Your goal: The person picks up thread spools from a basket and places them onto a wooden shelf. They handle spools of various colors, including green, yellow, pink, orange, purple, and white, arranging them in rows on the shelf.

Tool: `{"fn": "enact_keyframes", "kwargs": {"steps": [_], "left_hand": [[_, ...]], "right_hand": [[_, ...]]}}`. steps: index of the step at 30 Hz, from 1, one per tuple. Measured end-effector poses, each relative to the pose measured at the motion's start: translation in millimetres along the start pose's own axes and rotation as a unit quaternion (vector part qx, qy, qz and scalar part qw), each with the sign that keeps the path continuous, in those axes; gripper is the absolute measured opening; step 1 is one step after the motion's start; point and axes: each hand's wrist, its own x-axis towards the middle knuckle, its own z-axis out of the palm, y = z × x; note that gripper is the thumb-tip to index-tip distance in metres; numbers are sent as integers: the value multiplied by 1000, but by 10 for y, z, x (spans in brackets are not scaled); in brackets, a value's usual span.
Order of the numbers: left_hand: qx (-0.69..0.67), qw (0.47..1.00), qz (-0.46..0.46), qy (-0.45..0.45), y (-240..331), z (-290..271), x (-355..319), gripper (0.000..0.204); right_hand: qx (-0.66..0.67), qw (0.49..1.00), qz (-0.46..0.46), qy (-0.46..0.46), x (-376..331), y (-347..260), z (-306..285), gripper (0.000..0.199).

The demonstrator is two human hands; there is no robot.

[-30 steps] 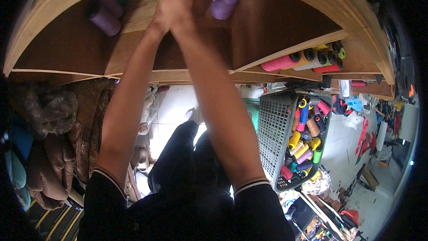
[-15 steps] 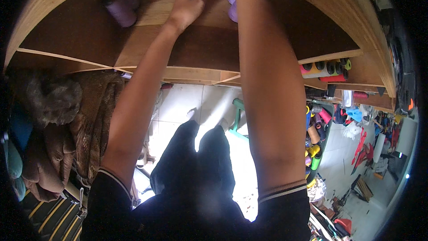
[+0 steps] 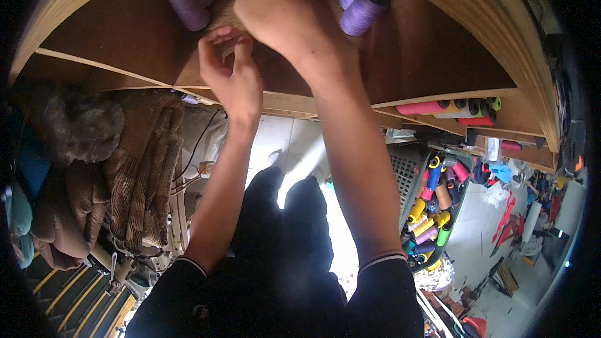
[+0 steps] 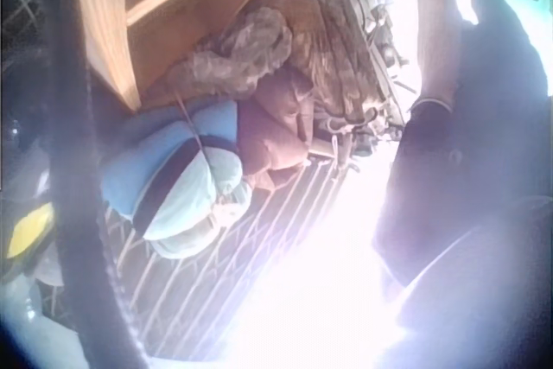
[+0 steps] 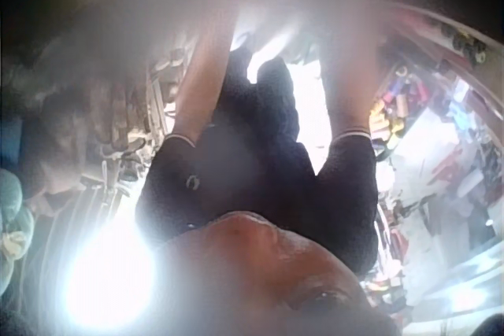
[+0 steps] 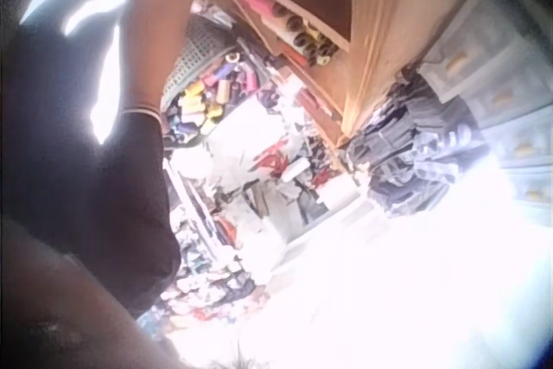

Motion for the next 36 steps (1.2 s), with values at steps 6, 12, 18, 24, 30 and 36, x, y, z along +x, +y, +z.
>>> {"fn": "enact_keyframes", "kwargs": {"steps": [6,12,18,24,30,36], "left_hand": [[186,977,87,52,-84,-385,173,35],[149,981,105,-74,-176,-281,362,47],[112,975,114,-153,-378,50,724,57],[73,977,76,-187,-111,181,760,50],[136,974,61,-169,-323,40,869,59],[164,961,121,-187,-554,-27,986,55]], "right_hand": [[54,995,30,-78,-42,-78,498,54],[-34,997,-28,67,121,124,592,47],[-23,993,112,-30,607,477,748,26],[-152,983,-12,104,737,1182,1111,40],[-44,984,98,143,461,1092,1195,36],[-45,970,198,134,284,1183,1370,39]]}}
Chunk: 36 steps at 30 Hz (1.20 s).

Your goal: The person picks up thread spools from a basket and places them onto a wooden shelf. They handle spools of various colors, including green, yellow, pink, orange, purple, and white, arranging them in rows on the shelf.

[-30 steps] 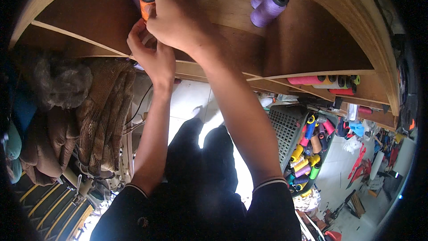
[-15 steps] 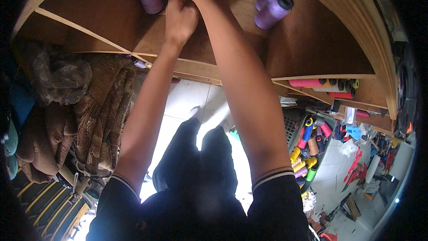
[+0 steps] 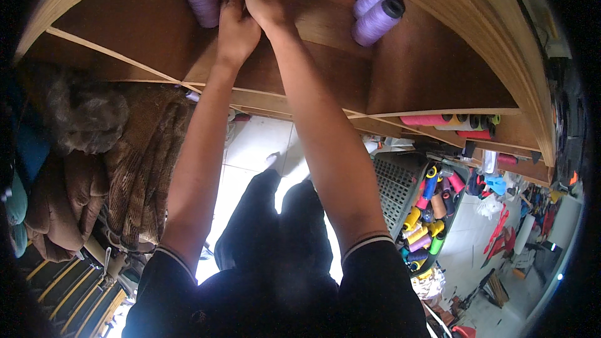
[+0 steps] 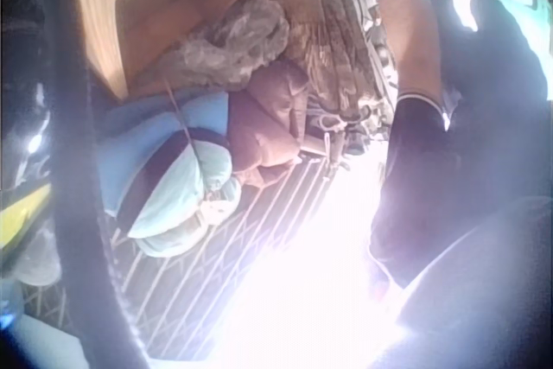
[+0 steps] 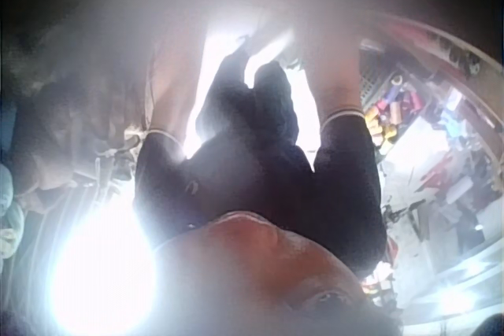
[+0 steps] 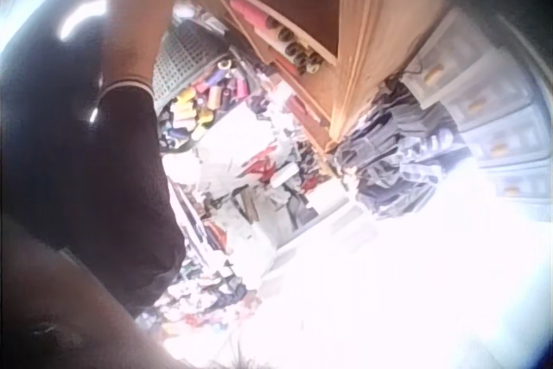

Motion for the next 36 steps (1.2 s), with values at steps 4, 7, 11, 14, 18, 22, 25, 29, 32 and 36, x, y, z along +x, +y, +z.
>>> {"fn": "enact_keyframes", "kwargs": {"steps": [4,7,11,14,18,22,25,29,32,36], "left_hand": [[62,998,8,-17,66,-3,8,59],[84,996,11,-28,125,5,13,61],[94,996,-4,-12,169,-78,-71,54],[-368,909,-195,17,639,-16,-448,50],[-701,610,-356,-93,1112,20,-1189,81],[-593,569,-550,-148,1495,82,-1902,90],[-554,582,-564,-192,1810,249,-2175,87],[-337,783,-319,-415,2057,714,-2619,82],[-107,821,71,-556,1827,1150,-3028,71],[21,730,196,-654,1308,1418,-3337,60]], "right_hand": [[91,994,0,-54,45,121,54,42],[113,991,2,-76,74,192,45,41],[291,939,131,-132,-117,-136,-261,54],[339,921,143,-125,-542,-539,-890,60],[38,974,-176,-141,-1571,-566,-1521,56],[83,961,-98,-243,-2348,-30,-2222,70],[48,980,24,-191,-2879,326,-2565,64],[497,742,446,62,-3467,831,-2683,75],[714,515,461,109,-3590,827,-3060,88],[738,445,474,179,-3826,1052,-3504,73]]}}
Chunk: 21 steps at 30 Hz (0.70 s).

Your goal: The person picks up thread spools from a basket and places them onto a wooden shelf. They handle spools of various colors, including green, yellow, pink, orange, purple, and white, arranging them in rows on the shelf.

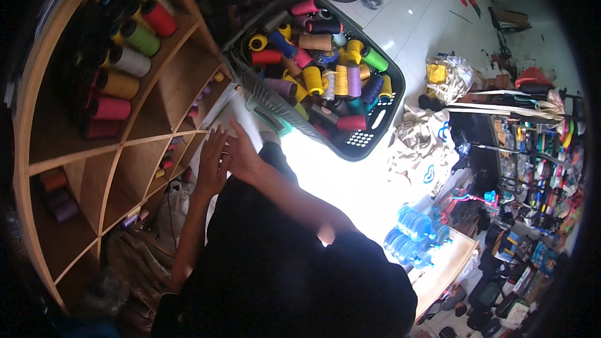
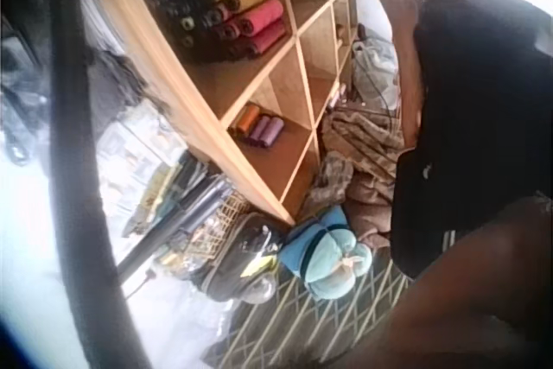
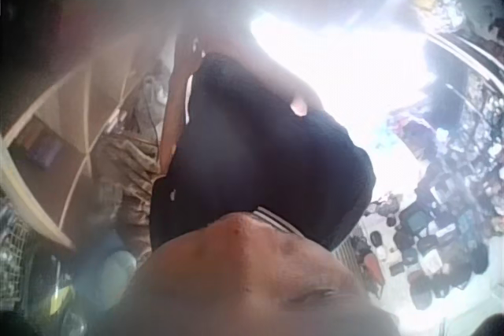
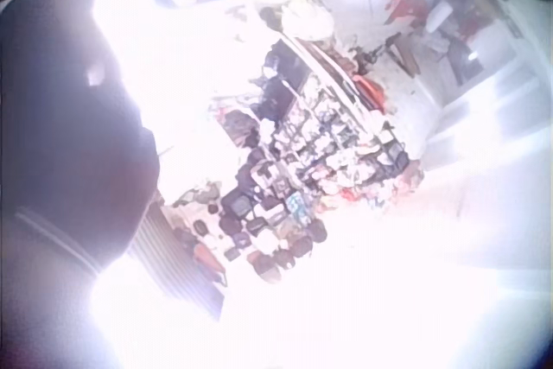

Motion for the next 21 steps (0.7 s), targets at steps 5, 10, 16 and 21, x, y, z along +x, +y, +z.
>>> {"fn": "enact_keyframes", "kwargs": {"steps": [5,10,16,21], "left_hand": [[-61,936,-345,-33,-813,544,-819,51],[-147,821,-549,-50,-1524,849,-2553,46],[-219,601,-768,-2,-548,733,-2572,45],[-329,509,-786,125,-543,1391,-2900,31]], "right_hand": [[-406,879,-235,87,-257,-704,-432,35],[-502,743,-392,207,-213,-1621,-837,17],[-738,452,-484,134,470,-2265,-1069,20],[-841,480,-170,183,1210,-2309,-1034,31]]}}
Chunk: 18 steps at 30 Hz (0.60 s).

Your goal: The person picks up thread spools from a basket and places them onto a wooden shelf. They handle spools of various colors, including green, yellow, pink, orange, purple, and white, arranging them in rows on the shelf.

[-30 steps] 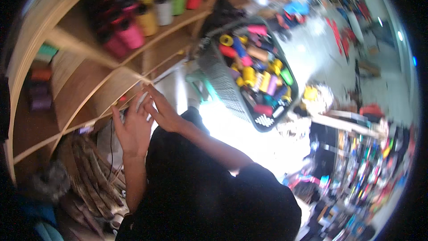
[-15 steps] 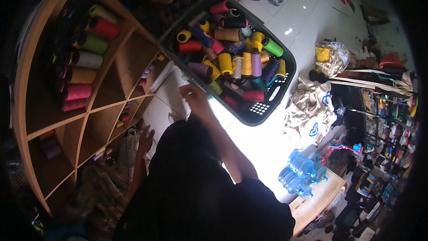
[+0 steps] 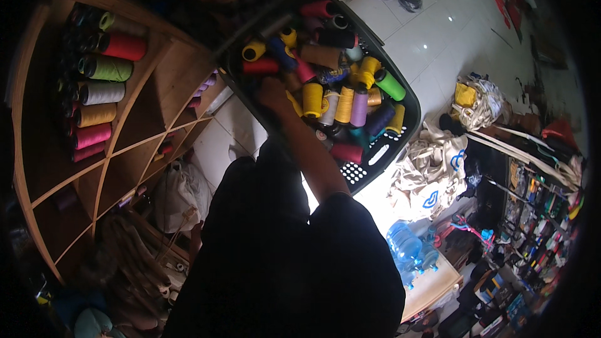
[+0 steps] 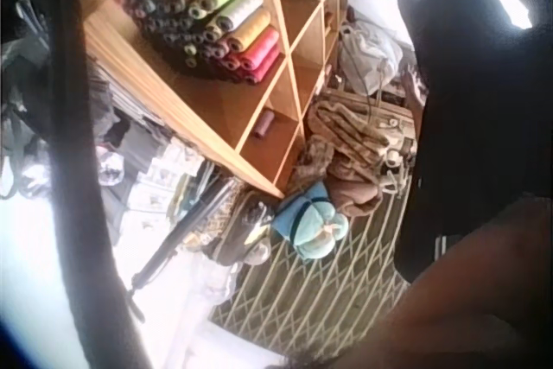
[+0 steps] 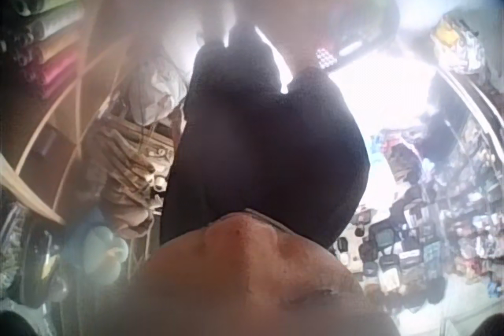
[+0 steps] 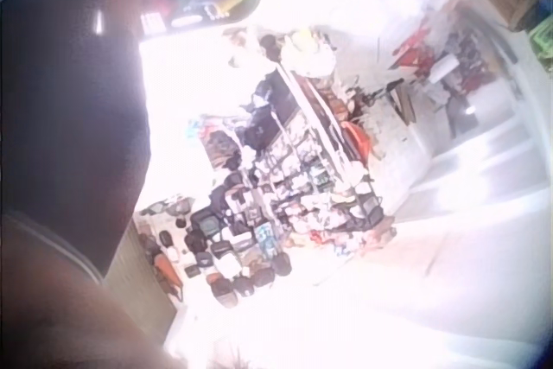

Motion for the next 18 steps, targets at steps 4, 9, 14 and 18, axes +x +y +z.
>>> {"fn": "enact_keyframes", "kwargs": {"steps": [4,9,14,18], "left_hand": [[-60,987,121,-88,-312,229,136,32],[-127,979,121,-101,-443,374,2,32],[-150,973,132,-117,-330,413,-27,33],[-203,963,136,-117,-499,606,80,33]], "right_hand": [[12,999,42,-14,375,163,392,32],[23,998,36,-35,731,450,728,32],[16,998,-30,-51,974,834,911,36],[161,987,-24,-18,1015,683,1071,39]]}}
